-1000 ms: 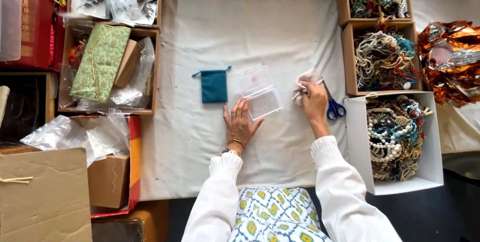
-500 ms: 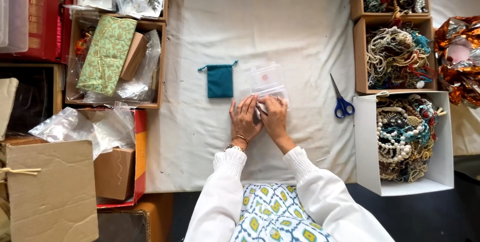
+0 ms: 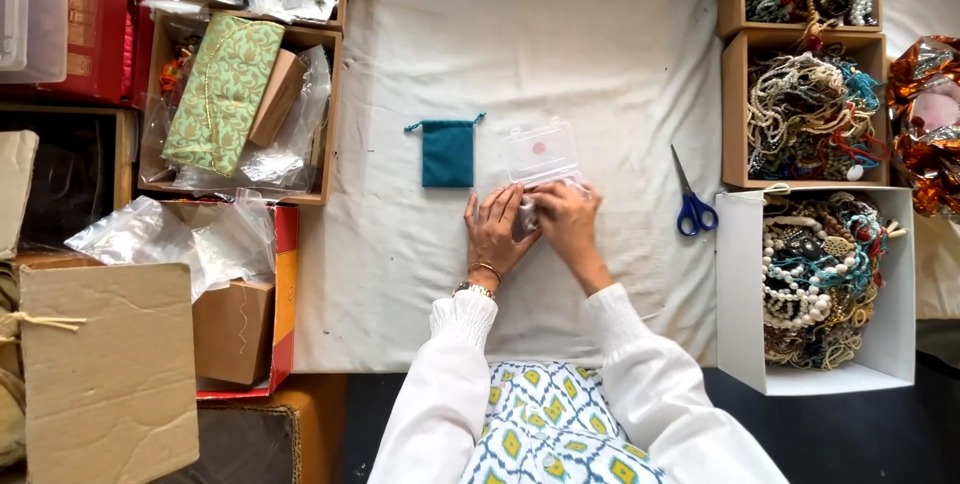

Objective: Cleaning a blue and gold necklace with a cloth and packing jewelry components into boxes and pouches.

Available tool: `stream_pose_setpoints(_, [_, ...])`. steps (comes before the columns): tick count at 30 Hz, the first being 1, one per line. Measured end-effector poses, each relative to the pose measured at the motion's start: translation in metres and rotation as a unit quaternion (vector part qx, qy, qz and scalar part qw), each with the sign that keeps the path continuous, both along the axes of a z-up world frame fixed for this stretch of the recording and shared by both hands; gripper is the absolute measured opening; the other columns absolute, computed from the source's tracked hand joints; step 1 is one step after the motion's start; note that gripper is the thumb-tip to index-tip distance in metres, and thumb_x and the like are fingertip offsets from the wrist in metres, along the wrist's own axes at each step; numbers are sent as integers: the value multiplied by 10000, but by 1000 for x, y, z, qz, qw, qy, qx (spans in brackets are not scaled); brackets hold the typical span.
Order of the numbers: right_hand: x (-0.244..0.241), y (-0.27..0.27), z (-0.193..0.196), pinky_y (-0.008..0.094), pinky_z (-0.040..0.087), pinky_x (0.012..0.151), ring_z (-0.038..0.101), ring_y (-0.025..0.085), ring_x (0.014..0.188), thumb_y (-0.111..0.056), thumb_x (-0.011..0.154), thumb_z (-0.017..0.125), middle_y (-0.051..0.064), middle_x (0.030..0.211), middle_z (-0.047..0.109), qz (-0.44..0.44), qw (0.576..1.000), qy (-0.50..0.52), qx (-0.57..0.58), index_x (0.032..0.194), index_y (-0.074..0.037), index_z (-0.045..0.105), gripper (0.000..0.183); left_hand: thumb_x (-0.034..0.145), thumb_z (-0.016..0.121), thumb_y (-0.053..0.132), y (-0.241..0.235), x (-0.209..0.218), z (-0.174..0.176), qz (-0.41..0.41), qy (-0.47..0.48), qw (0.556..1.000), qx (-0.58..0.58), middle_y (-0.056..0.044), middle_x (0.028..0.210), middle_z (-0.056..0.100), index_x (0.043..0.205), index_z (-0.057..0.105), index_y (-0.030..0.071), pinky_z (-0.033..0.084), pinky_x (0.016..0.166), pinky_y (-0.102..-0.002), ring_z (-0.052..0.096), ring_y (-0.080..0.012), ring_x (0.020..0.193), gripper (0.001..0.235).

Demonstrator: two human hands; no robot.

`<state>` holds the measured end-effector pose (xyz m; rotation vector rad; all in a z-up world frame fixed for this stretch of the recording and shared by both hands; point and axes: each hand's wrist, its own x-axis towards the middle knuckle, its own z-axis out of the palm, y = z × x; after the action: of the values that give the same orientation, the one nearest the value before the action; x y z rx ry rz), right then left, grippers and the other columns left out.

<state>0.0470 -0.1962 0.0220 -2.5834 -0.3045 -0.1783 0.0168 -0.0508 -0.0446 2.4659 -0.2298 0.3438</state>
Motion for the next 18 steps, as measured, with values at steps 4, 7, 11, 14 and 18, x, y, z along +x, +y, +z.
stream_pose_setpoints(4, [1,-2,-16,514,298,1051,671,174,967,-66,866,735,-10,1014,736,-38,998,24,-46,965,-150,796,143,740,855,531,1,1,5,-7,8,1000,-10,40,1452,552,1542,457,187,209,1250,-537,466,-164,1365,960])
stream_pose_setpoints(7, [-6,0,-48,467,324,1082,645,170,1009,-81,893,731,-21,1043,718,-46,998,-26,-37,1022,-162,782,161,705,848,520,0,2,1,-5,20,1000,20,48,1445,565,1532,469,195,214,1236,-528,477,-157,1354,966])
stream_pose_setpoints(11, [-1,-11,-20,466,335,1020,644,185,1021,-102,809,738,-12,989,712,-16,997,-49,-51,975,-160,783,182,751,842,537,0,-2,-1,4,0,1000,13,57,1449,566,1546,466,208,217,1256,-515,479,-149,1366,939])
stream_pose_setpoints(14, [10,-12,-8,476,329,949,645,175,961,-115,827,755,-6,950,714,-57,993,-16,-100,934,-161,789,121,758,838,577,0,2,3,2,-3,1000,5,41,1438,560,1545,451,192,211,1248,-528,473,-167,1353,958])
stream_pose_setpoints(18, [-1,5,-48,435,336,925,634,183,968,-130,821,766,4,951,688,-65,993,2,-101,921,-151,765,101,718,819,565,0,1,5,1,19,999,38,62,1429,578,1533,471,213,217,1234,-517,484,-145,1351,953])
